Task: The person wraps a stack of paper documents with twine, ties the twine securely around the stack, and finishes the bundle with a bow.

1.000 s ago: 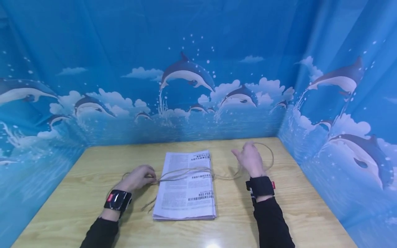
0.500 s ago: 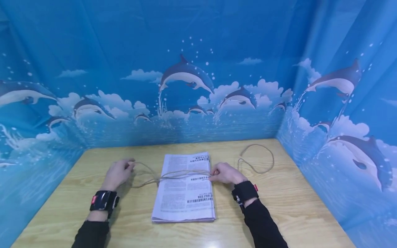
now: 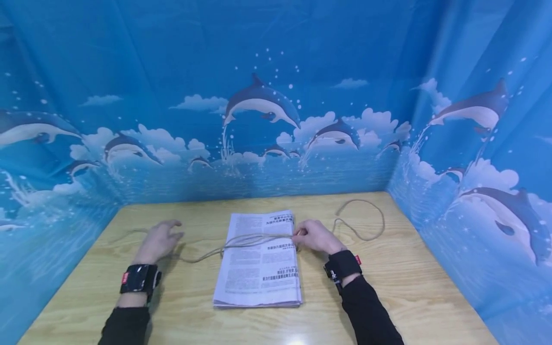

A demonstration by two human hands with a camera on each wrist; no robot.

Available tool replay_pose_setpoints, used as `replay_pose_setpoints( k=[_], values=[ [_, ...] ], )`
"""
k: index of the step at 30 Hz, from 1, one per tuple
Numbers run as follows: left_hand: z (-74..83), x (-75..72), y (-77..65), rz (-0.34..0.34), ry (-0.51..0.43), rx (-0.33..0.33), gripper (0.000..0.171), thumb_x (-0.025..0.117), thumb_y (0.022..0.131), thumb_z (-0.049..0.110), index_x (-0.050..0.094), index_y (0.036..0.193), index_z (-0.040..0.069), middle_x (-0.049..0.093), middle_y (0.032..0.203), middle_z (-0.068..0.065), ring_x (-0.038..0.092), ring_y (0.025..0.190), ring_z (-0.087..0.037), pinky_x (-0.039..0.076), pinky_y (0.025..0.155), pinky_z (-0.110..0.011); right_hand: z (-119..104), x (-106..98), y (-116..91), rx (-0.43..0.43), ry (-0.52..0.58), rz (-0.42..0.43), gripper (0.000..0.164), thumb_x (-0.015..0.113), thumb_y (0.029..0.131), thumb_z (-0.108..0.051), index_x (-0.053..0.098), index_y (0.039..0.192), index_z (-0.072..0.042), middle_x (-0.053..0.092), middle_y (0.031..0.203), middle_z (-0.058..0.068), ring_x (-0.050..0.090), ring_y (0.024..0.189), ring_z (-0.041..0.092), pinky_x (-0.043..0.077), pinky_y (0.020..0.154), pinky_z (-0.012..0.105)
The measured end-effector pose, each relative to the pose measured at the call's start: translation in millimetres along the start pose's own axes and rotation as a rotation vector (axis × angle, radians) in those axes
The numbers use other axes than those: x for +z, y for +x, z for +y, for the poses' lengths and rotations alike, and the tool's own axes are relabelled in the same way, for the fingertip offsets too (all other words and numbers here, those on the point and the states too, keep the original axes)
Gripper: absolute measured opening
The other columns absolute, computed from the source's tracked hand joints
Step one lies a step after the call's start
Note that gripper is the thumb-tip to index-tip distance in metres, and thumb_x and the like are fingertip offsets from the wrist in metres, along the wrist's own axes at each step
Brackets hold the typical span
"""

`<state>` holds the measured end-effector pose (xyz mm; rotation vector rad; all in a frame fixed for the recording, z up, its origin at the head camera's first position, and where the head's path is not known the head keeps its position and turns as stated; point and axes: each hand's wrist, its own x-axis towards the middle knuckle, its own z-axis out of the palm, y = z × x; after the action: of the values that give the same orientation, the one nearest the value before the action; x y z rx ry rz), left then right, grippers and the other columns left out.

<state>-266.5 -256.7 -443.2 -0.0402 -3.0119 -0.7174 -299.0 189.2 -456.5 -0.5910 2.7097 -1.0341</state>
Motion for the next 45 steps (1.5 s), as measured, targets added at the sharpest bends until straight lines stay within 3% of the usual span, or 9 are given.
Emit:
replay_pose_setpoints(
  k=[4, 9, 15, 17, 21, 28, 33, 39, 45],
  values=[
    [44.7, 23.3, 3.8, -0.196, -0.111, 0.177, 0.040, 0.065, 0.094, 0.026, 0.060, 0.128, 0.006, 0.067, 0.112, -0.020, 0.065, 0.099, -0.033, 0.053, 0.086, -0.049, -1.9, 1.1, 1.2, -0.027, -0.004, 0.044, 0.006, 0.068, 0.090, -0.017, 0.072, 0.093, -0.014, 0.068, 0.080, 0.001, 0.061, 0.071, 0.017, 0.050, 0.062, 0.028],
    [67.9, 40.5, 4.7, -0.325, -0.130, 0.246, 0.019, 0.068, 0.092, 0.022, 0.070, 0.108, 0.011, 0.068, 0.087, -0.003, 0.058, 0.070, -0.013, 0.049, 0.062, -0.030, -3.5, -0.4, 1.3, -0.022, -0.005, 0.066, 0.012, 0.067, 0.092, -0.023, 0.074, 0.095, -0.015, 0.070, 0.084, 0.002, 0.058, 0.069, 0.014, 0.049, 0.062, 0.028],
    [65.3, 37.1, 5.4, -0.218, -0.281, 0.195, 0.019, 0.061, 0.097, 0.025, 0.071, 0.091, 0.011, 0.063, 0.076, -0.007, 0.052, 0.062, -0.016, 0.043, 0.055, -0.029, -5.7, -10.9, -2.3, -0.006, 0.022, 0.135, 0.040, 0.067, 0.092, -0.033, 0.052, 0.061, -0.015, 0.043, 0.056, -0.006, 0.037, 0.051, 0.009, 0.033, 0.051, 0.023],
    [63.2, 33.5, 6.8, -0.150, -0.322, 0.204, 0.025, 0.060, 0.098, 0.029, 0.068, 0.085, 0.008, 0.056, 0.070, -0.005, 0.048, 0.060, -0.015, 0.041, 0.055, -0.028, -5.3, -14.0, -2.8, -0.004, 0.075, 0.152, 0.048, 0.066, 0.093, -0.031, 0.036, 0.058, -0.015, 0.028, 0.054, -0.007, 0.030, 0.049, 0.009, 0.029, 0.050, 0.023],
    [56.3, 28.9, 10.1, -0.079, -0.343, 0.223, 0.040, 0.061, 0.096, 0.039, 0.059, 0.073, 0.007, 0.042, 0.062, 0.003, 0.041, 0.057, -0.013, 0.036, 0.056, -0.027, 0.5, -15.5, -2.6, 0.004, 0.148, 0.137, 0.048, 0.065, 0.092, -0.022, 0.031, 0.058, -0.018, 0.025, 0.054, -0.009, 0.029, 0.048, 0.009, 0.028, 0.050, 0.023],
    [35.8, 26.6, 11.8, -0.159, -0.284, 0.175, 0.040, 0.068, 0.091, 0.035, 0.058, 0.068, 0.004, 0.048, 0.061, 0.003, 0.046, 0.056, -0.013, 0.041, 0.056, -0.028, 17.5, -10.2, -3.0, 0.060, 0.103, 0.040, 0.045, 0.062, 0.090, -0.015, 0.035, 0.054, -0.018, 0.025, 0.052, -0.010, 0.027, 0.045, 0.007, 0.025, 0.047, 0.021],
    [33.4, 29.3, 12.0, -0.196, -0.310, 0.133, 0.039, 0.066, 0.093, 0.036, 0.058, 0.073, 0.003, 0.048, 0.064, 0.003, 0.047, 0.060, -0.015, 0.042, 0.058, -0.029, 18.3, -8.6, -1.7, 0.052, 0.035, 0.104, 0.042, 0.058, 0.097, -0.022, 0.041, 0.059, -0.016, 0.033, 0.056, -0.006, 0.034, 0.049, 0.011, 0.032, 0.051, 0.025],
    [47.8, 25.4, 11.9, -0.118, -0.515, 0.183, 0.039, 0.058, 0.098, 0.037, 0.049, 0.072, 0.009, 0.055, 0.075, -0.003, 0.046, 0.064, -0.014, 0.042, 0.064, -0.029, 10.2, -5.5, 2.2, 0.100, 0.059, 0.241, 0.040, 0.050, 0.102, -0.029, 0.052, 0.069, -0.008, 0.043, 0.060, -0.001, 0.040, 0.053, 0.016, 0.036, 0.053, 0.030],
    [66.2, 30.7, 8.4, -0.288, -1.063, 0.270, 0.034, 0.045, 0.105, 0.024, 0.046, 0.077, 0.006, 0.070, 0.102, -0.005, 0.040, 0.050, -0.007, 0.032, 0.048, -0.022, 4.1, 0.1, 6.3, 0.166, 0.069, 0.286, 0.038, 0.047, 0.102, -0.026, 0.051, 0.069, -0.008, 0.039, 0.060, -0.002, 0.037, 0.053, 0.015, 0.035, 0.055, 0.030]
  ],
)
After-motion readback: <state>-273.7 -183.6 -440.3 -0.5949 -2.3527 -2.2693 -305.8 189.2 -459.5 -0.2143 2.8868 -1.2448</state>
